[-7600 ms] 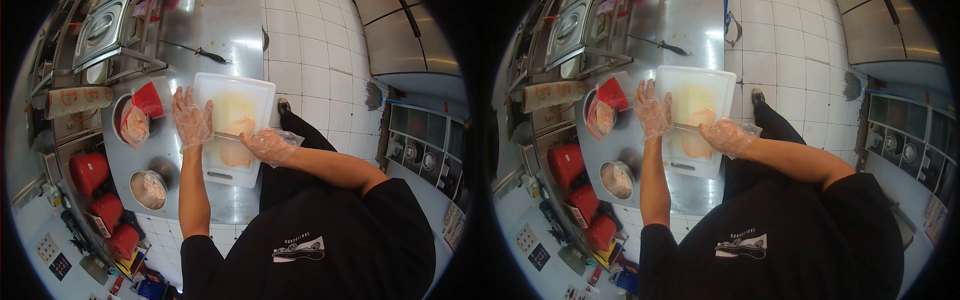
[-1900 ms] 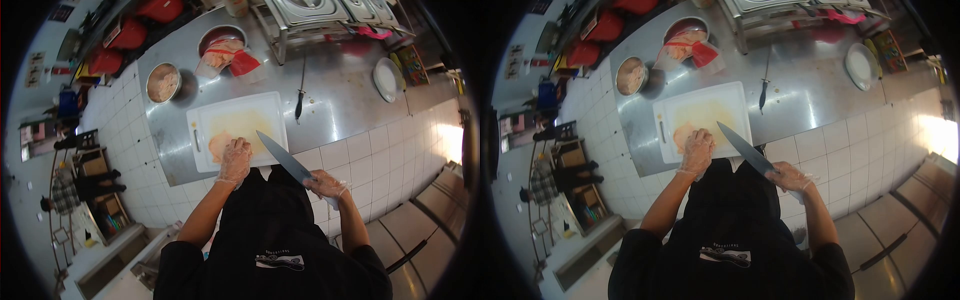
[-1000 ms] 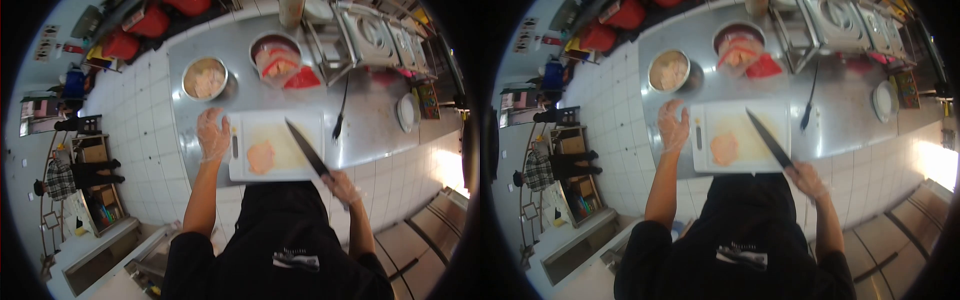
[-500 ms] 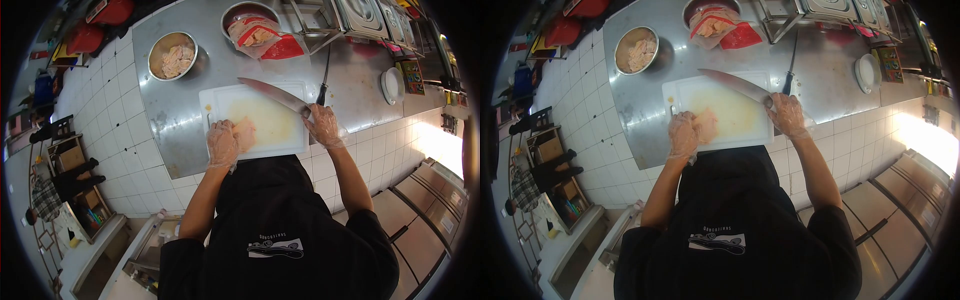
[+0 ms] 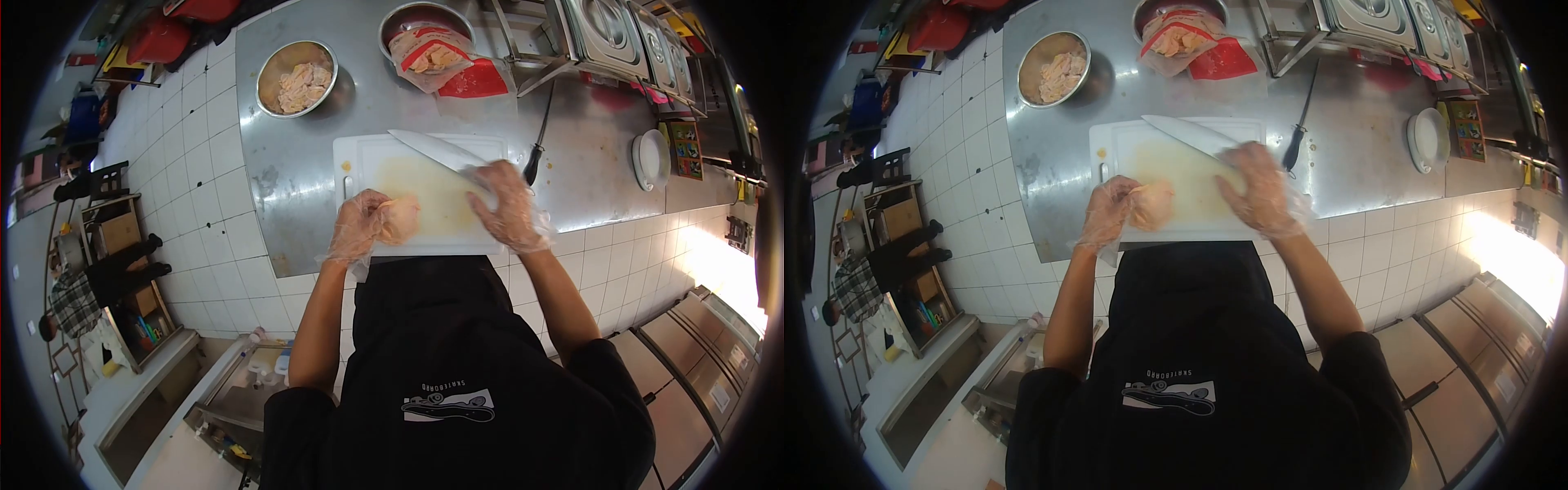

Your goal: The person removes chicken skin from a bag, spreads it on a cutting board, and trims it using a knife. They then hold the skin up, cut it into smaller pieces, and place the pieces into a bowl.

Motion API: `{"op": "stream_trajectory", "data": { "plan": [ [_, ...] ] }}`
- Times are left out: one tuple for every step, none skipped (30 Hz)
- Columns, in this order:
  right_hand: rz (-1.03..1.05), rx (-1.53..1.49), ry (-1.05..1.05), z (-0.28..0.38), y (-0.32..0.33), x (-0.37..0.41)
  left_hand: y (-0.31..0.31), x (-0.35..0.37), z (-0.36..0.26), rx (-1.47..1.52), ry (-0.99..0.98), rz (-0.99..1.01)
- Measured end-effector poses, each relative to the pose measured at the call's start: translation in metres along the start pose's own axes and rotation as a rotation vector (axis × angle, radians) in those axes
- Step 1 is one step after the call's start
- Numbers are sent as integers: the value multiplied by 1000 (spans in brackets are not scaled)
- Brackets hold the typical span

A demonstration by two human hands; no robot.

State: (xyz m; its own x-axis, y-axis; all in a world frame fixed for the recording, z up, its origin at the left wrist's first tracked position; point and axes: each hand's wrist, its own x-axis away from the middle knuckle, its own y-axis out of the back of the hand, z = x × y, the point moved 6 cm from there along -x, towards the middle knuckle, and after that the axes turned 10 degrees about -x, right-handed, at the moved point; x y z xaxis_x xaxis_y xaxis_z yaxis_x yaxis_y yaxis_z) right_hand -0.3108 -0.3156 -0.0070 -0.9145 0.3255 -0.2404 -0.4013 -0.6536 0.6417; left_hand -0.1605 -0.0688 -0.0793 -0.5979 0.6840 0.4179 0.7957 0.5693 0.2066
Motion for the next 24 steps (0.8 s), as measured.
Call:
{"op": "stream_trajectory", "data": {
  "plan": [
    [84,-189,-28,8,-20,-11,-1,0,0,38,1,17],
    [167,-377,-54,17,-41,-23,0,-2,3,69,23,59],
    [214,-460,-31,22,-68,-26,0,-2,8,103,48,102],
    [263,-544,-3,25,-91,-29,0,-2,11,136,72,141],
    [411,-588,-179,25,-109,-35,1,-3,9,105,53,112],
    [558,-628,-360,27,-122,-35,2,-1,5,74,38,85],
    [706,-658,-540,26,-131,-32,2,-1,3,45,19,57],
    [699,-701,-511,20,-138,-30,1,0,3,63,28,41],
    [692,-744,-485,10,-149,-23,-1,3,5,81,38,27],
    [684,-784,-458,8,-153,-23,-3,3,5,100,45,13],
    [676,-808,-481,3,-155,-20,-6,5,7,115,58,14],
    [666,-832,-508,4,-155,-17,-8,8,8,131,71,16],
    [656,-855,-535,4,-154,-12,-11,11,8,147,85,20],
    [652,-859,-558,4,-152,-7,-11,13,11,50,136,53],
    [648,-863,-579,5,-147,-3,-9,15,13,-49,186,85],
    [644,-867,-603,5,-142,2,-8,18,15,-147,237,120],
    [618,-884,-623,6,-134,8,-10,22,11,-196,201,127],
    [589,-900,-644,10,-124,13,-11,28,4,-247,164,137],
    [557,-917,-665,14,-113,16,-13,33,-4,-300,125,147],
    [566,-949,-676,18,-103,21,-15,38,-14,-253,102,149],
    [575,-981,-688,23,-93,25,-18,44,-24,-207,79,151],
    [583,-1014,-703,26,-87,29,-21,48,-29,-160,60,156],
    [585,-988,-683,25,-83,30,-23,50,-25,-121,99,166],
    [586,-960,-661,24,-81,30,-23,50,-21,-82,135,176]
  ]
}}
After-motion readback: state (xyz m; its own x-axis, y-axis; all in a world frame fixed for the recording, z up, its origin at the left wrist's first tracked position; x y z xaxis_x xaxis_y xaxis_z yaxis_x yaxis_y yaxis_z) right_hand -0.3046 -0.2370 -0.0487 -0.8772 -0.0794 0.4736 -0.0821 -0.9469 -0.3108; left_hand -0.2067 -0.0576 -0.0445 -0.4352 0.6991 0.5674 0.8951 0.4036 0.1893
